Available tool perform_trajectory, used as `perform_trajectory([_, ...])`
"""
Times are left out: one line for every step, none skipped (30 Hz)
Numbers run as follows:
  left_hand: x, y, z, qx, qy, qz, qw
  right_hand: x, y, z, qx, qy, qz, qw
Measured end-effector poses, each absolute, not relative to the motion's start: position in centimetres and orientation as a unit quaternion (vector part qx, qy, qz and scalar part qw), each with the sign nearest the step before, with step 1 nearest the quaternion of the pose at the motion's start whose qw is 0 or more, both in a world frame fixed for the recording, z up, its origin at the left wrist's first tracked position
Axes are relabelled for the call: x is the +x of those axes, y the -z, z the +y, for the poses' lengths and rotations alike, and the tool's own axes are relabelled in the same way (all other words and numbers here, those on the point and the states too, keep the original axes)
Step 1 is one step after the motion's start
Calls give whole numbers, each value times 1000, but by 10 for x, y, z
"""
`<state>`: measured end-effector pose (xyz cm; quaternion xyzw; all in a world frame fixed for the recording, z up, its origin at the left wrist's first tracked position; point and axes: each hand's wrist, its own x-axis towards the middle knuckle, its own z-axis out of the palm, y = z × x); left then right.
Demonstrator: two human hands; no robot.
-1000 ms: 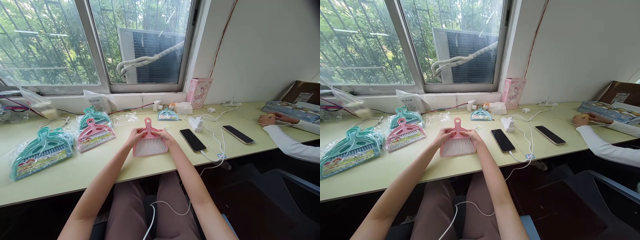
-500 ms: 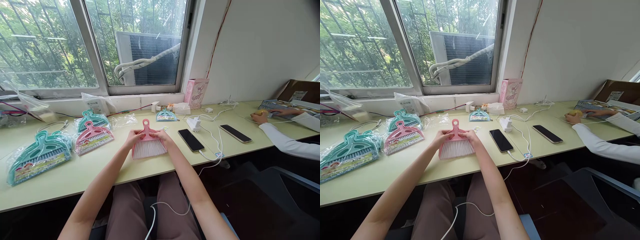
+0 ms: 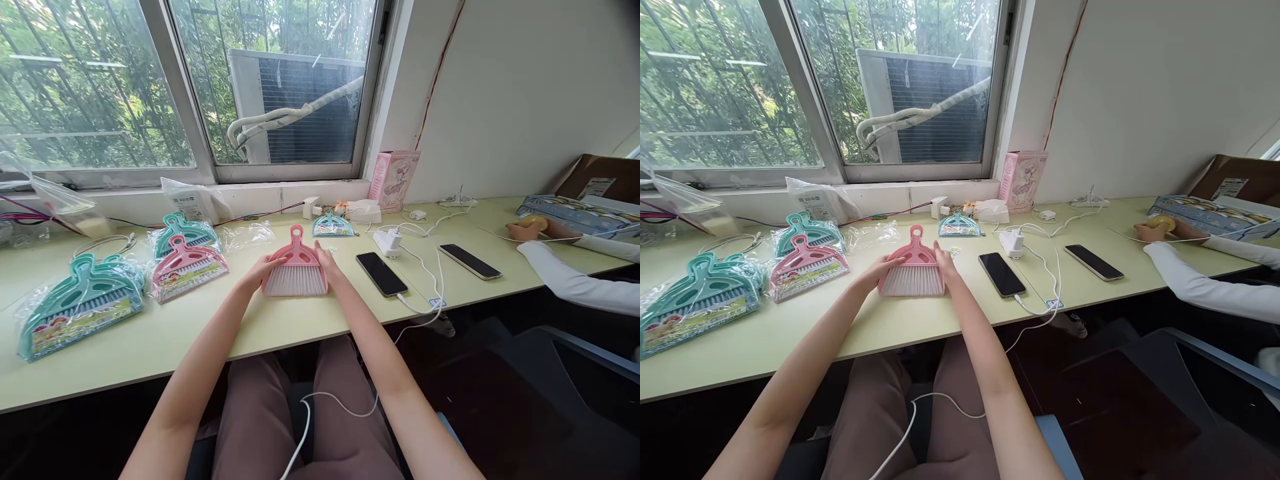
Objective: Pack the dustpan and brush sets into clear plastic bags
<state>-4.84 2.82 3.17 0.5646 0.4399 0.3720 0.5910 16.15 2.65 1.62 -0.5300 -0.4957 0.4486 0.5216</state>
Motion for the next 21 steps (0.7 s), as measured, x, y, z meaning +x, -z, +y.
perform_trajectory([-50,-29,31,546,-384,450,594,166,-14,30,-565,-406,-495,521])
perform_trajectory([-52,-26,34,524,-400,461,594,170,-11,32,-607,-349,-497,513])
perform_trajectory([-54,-24,37,500,-417,470,596,175,-8,35,-653,-282,-501,493])
perform_trajectory([-57,-21,41,476,-439,473,598,178,-4,36,-696,-214,-508,461])
perform_trajectory([-59,-19,45,450,-465,471,599,180,-1,37,-727,-155,-521,419])
perform_trajectory([-62,-17,49,424,-495,468,597,181,3,38,-744,-113,-540,377])
perform_trajectory([-65,-16,54,397,-525,465,592,180,6,38,-747,-88,-564,339])
perform_trajectory([-68,-15,57,373,-553,461,585,178,9,39,-740,-76,-592,310])
perform_trajectory([-70,-14,61,353,-578,457,577,175,11,39,-728,-73,-617,291])
perform_trajectory([-72,-13,64,336,-598,454,569,173,12,39,-715,-74,-637,280])
perform_trajectory([-74,-13,66,320,-615,450,563,170,13,40,-704,-80,-650,275])
perform_trajectory([-75,-12,68,307,-628,446,559,168,13,41,-697,-89,-656,275])
perform_trajectory([-76,-11,69,296,-638,443,556,167,13,42,-692,-99,-659,277])
perform_trajectory([-77,-10,70,288,-645,441,555,167,13,43,-688,-110,-659,283])
perform_trajectory([-77,-9,70,281,-648,441,553,167,13,44,-685,-119,-657,292])
perform_trajectory([-77,-8,71,278,-650,440,554,168,13,45,-683,-128,-652,304])
perform_trajectory([-77,-7,71,278,-652,436,555,169,13,46,-682,-135,-643,320])
perform_trajectory([-76,-6,72,280,-655,428,556,170,13,47,-685,-144,-629,338])
perform_trajectory([-75,-5,72,280,-659,418,559,171,13,47,-691,-153,-610,356])
perform_trajectory([-74,-5,72,279,-663,407,563,172,12,47,-702,-161,-586,372])
perform_trajectory([-73,-5,72,277,-665,400,567,172,11,46,-714,-164,-562,384])
